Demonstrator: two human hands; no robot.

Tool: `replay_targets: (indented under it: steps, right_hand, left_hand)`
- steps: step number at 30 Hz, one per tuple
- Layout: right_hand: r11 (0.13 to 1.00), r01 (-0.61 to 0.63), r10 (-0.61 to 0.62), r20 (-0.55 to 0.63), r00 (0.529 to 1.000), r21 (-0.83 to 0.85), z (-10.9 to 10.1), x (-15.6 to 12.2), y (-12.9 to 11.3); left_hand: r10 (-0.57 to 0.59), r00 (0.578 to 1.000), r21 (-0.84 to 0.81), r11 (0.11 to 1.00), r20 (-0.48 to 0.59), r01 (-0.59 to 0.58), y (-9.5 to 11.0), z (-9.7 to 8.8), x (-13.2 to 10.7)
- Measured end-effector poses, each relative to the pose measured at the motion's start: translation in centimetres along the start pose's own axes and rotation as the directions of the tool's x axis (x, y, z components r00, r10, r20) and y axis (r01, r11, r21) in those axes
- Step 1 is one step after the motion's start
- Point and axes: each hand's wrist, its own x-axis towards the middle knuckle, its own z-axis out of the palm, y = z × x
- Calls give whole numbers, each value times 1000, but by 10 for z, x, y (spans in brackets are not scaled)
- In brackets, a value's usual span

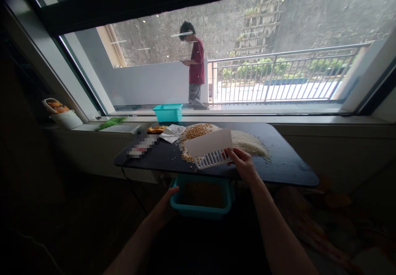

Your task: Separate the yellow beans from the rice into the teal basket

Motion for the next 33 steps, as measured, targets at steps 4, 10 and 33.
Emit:
replay_targets:
  steps: [4,10,33]
  right_hand:
    - [999,-30,31,-31,999,37,2,0,0]
    - [999,-16,16,11,1000,41,9,0,1]
    - [999,-29,30,-27,999,37,7,1,6]
  left_hand:
    - [5,1000,12,1000,10,-5,1,2,-1]
    - [-3,1000,14,1000,-12,3,-1,-5,3]
    - [-12,1000,-19,1000,-4,11,-2,-5,7]
